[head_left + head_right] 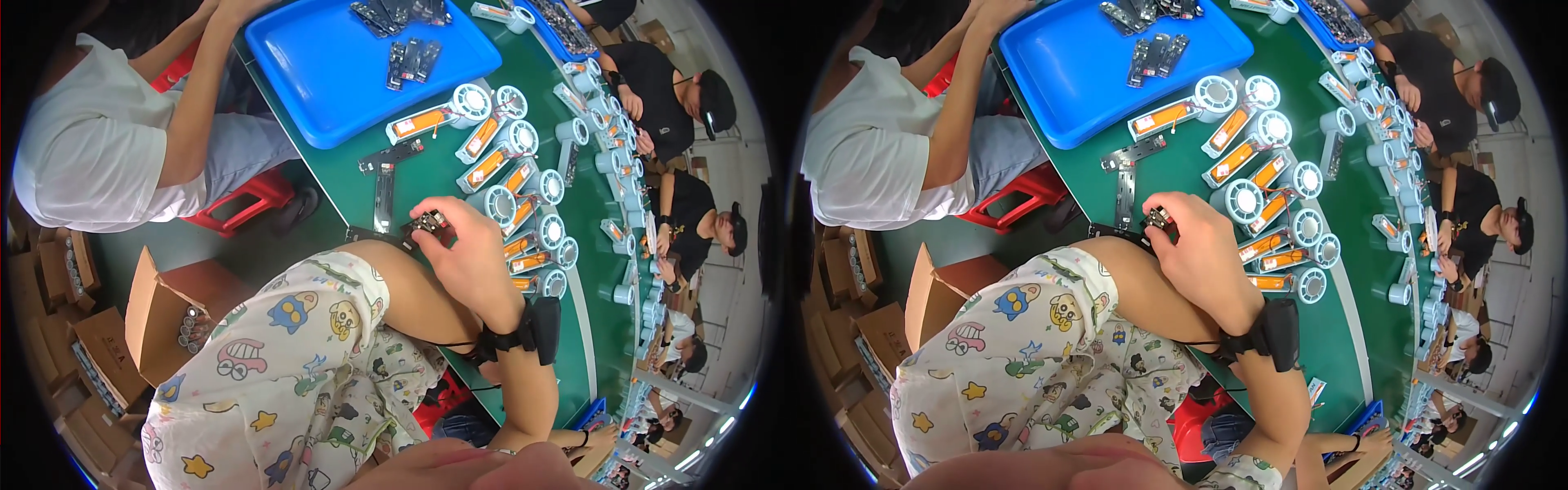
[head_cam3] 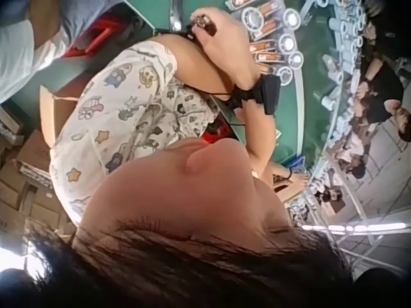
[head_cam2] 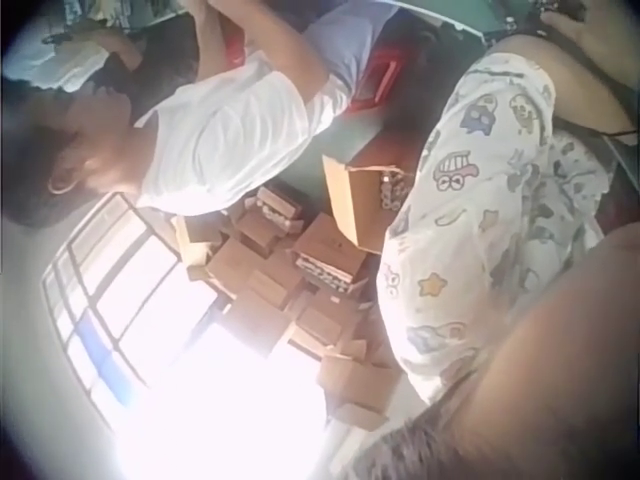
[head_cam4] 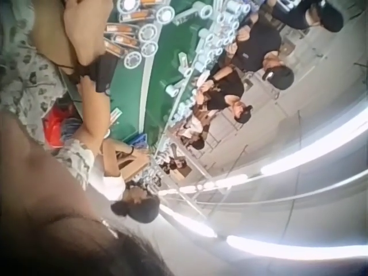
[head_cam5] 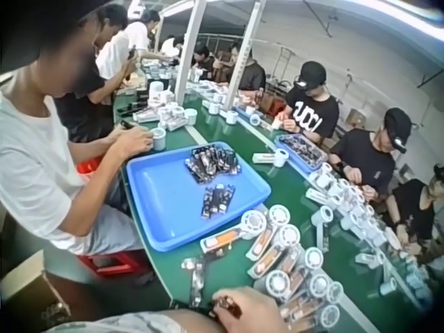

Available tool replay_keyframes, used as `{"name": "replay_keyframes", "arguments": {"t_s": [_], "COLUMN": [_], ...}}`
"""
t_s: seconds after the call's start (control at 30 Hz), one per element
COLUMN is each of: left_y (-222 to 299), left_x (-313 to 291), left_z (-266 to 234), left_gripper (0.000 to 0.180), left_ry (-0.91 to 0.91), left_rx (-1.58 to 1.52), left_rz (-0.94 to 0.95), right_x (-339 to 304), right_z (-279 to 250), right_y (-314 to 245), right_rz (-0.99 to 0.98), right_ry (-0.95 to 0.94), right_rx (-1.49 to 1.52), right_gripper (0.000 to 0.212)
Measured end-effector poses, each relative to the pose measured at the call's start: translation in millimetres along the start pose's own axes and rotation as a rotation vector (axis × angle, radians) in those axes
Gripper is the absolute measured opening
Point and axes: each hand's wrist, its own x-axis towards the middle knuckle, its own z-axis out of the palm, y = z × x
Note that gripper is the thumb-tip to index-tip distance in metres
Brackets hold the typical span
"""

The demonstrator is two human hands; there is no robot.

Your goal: The person picks up a circuit board and connects it to a battery wire, then fits the board into a fan housing. After pressing the components into place, the person sets the assembled fan aside and reaches for another unit to repeat the process.

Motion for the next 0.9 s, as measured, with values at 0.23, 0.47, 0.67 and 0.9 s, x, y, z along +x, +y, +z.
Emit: {"name": "replay_keyframes", "arguments": {"t_s": [0.23, 0.47, 0.67, 0.9], "left_y": [8.9, 11.3, 83.7, 93.5], "left_x": [-1.5, 7.8, 43.7, 36.2], "left_z": [20.8, -5.9, -90.5, -83.2], "left_gripper": [0.04, 0.044, 0.037, 0.052], "left_ry": [-0.013, -0.034, 0.028, 0.293], "left_rx": [-0.04, -0.017, -0.128, -0.255], "left_rz": [-0.01, 0.007, -0.468, -0.285], "right_x": [2.1, -38.7, -204.9, -237.2], "right_z": [-6.8, -51.5, -115.4, -91.1], "right_y": [24.5, -0.4, 5.1, 14.2], "right_rz": [-0.246, -0.259, 0.444, 0.808], "right_ry": [0.242, 0.567, 0.942, 0.585], "right_rx": [-0.203, -0.256, -0.371, -0.136], "right_gripper": [0.029, 0.028, 0.025, 0.026]}}
